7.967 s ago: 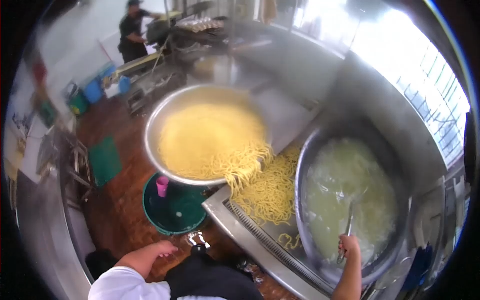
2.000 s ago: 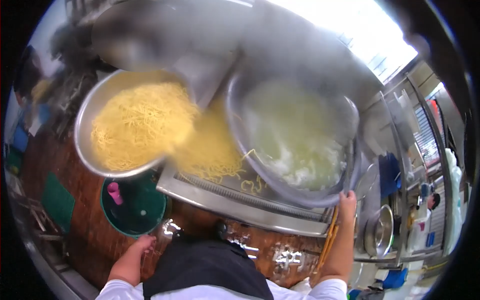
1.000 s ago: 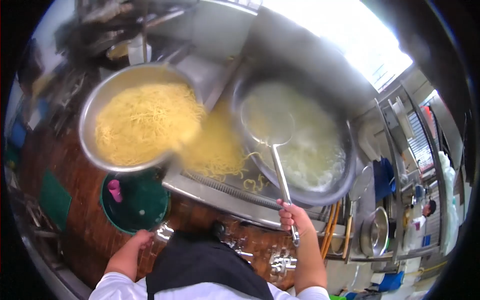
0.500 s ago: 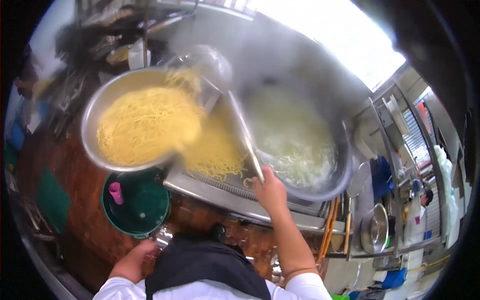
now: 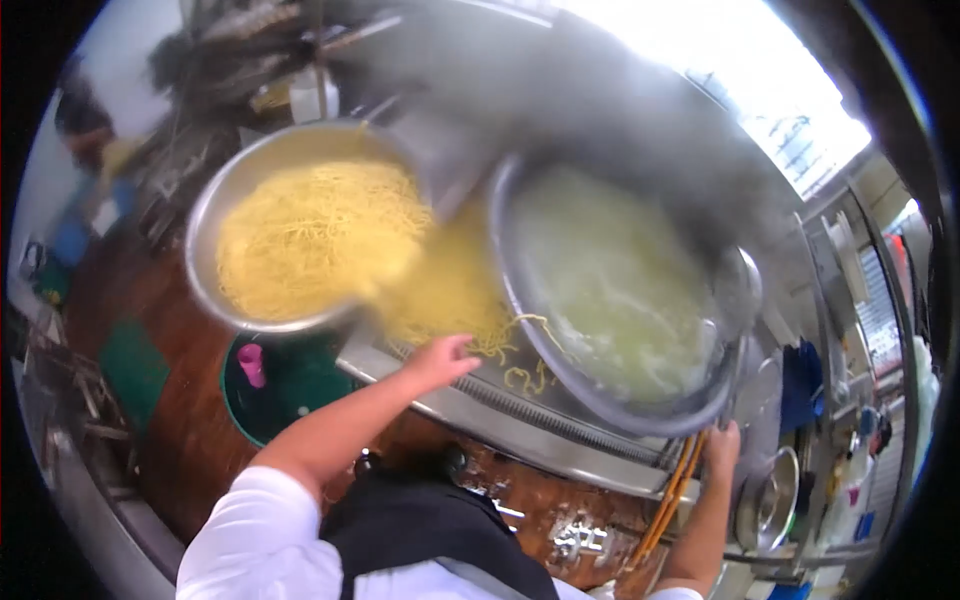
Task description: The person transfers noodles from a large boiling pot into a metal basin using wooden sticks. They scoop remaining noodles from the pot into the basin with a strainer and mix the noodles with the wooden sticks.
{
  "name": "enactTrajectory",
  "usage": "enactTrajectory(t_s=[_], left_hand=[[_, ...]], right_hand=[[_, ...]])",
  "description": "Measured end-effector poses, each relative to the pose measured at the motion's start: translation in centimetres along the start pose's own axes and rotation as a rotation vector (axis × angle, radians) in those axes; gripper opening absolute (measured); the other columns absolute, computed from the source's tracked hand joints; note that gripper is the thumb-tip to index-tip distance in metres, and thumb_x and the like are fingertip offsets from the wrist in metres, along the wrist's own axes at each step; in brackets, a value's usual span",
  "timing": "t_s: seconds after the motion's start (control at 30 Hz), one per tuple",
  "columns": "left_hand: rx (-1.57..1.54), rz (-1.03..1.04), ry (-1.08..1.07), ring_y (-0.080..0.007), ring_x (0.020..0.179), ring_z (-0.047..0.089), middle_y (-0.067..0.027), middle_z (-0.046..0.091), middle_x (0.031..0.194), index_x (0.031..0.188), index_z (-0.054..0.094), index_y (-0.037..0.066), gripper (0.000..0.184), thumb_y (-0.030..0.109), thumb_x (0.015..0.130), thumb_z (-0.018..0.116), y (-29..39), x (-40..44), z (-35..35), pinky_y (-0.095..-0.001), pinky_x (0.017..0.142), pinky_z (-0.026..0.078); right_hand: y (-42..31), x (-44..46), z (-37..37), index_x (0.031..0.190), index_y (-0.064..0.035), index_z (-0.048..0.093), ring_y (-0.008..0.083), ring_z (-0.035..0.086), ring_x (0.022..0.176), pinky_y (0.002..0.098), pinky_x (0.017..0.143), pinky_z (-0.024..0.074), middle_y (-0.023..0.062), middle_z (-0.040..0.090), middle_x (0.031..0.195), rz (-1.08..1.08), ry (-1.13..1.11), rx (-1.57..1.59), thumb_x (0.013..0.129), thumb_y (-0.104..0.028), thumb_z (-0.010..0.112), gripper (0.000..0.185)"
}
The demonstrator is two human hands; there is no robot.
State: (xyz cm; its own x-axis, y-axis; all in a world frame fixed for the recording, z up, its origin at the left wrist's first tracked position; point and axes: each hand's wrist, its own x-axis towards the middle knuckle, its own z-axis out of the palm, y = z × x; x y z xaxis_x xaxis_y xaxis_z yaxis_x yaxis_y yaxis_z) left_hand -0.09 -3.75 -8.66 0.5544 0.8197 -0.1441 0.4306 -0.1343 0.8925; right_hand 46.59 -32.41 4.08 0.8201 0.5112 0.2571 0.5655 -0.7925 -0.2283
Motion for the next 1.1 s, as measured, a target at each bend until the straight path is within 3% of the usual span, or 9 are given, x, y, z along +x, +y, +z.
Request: enactTrajectory(t_s=[0.1,0.2,0.27,0.4,0.6,0.73,0.93,1.03,1.1], left_hand=[[0.034,0.203,0.291,-0.0215,0.093,0.062,-0.0151,0.065,0.102,0.125,0.053,-0.002,0.063,0.029,0.075,0.075,-1.8,7.7,5.8,-0.0333,0.080,0.049],[-0.002,0.143,0.172,-0.0225,0.092,0.061,-0.0152,0.065,0.101,0.117,0.057,-0.002,0.051,0.026,0.077,0.072,-3.3,11.3,7.8,-0.0339,0.079,0.048],[-0.097,0.050,-0.035,-0.0218,0.087,0.061,-0.0139,0.065,0.095,0.110,0.060,-0.001,0.042,0.026,0.079,0.070,-2.2,11.7,8.0,-0.0340,0.076,0.048],[0.055,0.055,-0.092,-0.0164,0.065,0.051,-0.0056,0.055,0.069,0.084,0.060,0.003,0.029,0.032,0.088,0.059,3.3,8.5,2.7,-0.0351,0.063,0.043],[0.203,0.421,0.243,-0.0175,0.078,0.057,-0.0079,0.061,0.083,0.088,0.064,0.006,0.029,0.033,0.092,0.056,10.7,7.0,-9.5,-0.0339,0.073,0.046],[0.043,0.223,0.473,-0.0170,0.086,0.058,-0.0073,0.064,0.091,0.098,0.068,0.007,0.026,0.030,0.091,0.057,11.7,5.1,-20.8,-0.0328,0.079,0.046],[0.505,0.039,0.647,-0.0253,0.115,0.054,-0.0169,0.058,0.122,0.128,0.051,0.003,0.050,0.028,0.086,0.063,0.4,-0.5,-33.0,-0.0339,0.098,0.041],[0.395,0.005,0.729,-0.0283,0.129,0.043,-0.0184,0.048,0.135,0.138,0.039,0.002,0.065,0.026,0.084,0.066,-3.1,-5.0,-33.1,-0.0348,0.107,0.033],[0.055,0.094,0.715,-0.0247,0.119,0.053,-0.0163,0.057,0.125,0.132,0.046,0.000,0.057,0.028,0.087,0.064,-7.8,-6.8,-31.6,-0.0345,0.098,0.042]], right_hand=[[3.7,2.1,3.3,0.100,0.0081,0.059,0.0379,0.064,0.090,0.0430,0.079,0.0492,0.0261,0.065,0.095,0.188,-0.263,-0.101,0.075,-0.017,0.065,0.036],[8.7,3.3,9.7,0.095,0.0065,0.059,0.0304,0.066,0.071,0.0407,0.064,0.0524,0.0210,0.065,0.077,-0.221,-0.661,-0.192,0.081,-0.014,0.061,0.025],[0.4,-0.3,5.6,0.091,-0.0021,0.060,0.0161,0.059,0.055,0.0381,0.046,0.0472,0.0066,0.058,0.064,0.263,-0.793,0.162,0.083,-0.018,0.063,0.018],[-6.3,-4.5,2.2,0.090,-0.0054,0.056,0.0128,0.048,0.047,0.0315,0.040,0.0409,0.0002,0.049,0.060,0.359,-0.975,0.317,0.085,-0.015,0.061,0.012],[-11.9,-10.8,-0.9,0.101,-0.0102,0.055,0.0068,0.042,0.044,0.0255,0.038,0.0363,-0.0053,0.044,0.060,0.649,-1.256,0.935,0.089,-0.018,0.060,0.015],[-13.9,-14.1,-2.1,0.111,-0.0109,0.054,0.0060,0.040,0.043,0.0240,0.037,0.0358,-0.0050,0.041,0.061,0.678,-1.407,1.257,0.092,-0.020,0.057,0.021],[-20.2,-18.1,-4.9,0.115,-0.0091,0.052,0.0090,0.039,0.042,0.0247,0.038,0.0341,-0.0023,0.039,0.060,0.486,-1.342,1.270,0.093,-0.020,0.055,0.025],[-25.5,-20.1,-6.6,0.112,-0.0067,0.053,0.0090,0.040,0.043,0.0239,0.039,0.0342,-0.0015,0.044,0.061,0.224,-1.258,1.153,0.092,-0.015,0.054,0.021],[-28.9,-21.3,-5.7,0.112,-0.0068,0.053,0.0133,0.045,0.045,0.0270,0.042,0.0386,0.0011,0.047,0.063,0.092,-1.241,1.081,0.091,-0.017,0.055,0.024]])
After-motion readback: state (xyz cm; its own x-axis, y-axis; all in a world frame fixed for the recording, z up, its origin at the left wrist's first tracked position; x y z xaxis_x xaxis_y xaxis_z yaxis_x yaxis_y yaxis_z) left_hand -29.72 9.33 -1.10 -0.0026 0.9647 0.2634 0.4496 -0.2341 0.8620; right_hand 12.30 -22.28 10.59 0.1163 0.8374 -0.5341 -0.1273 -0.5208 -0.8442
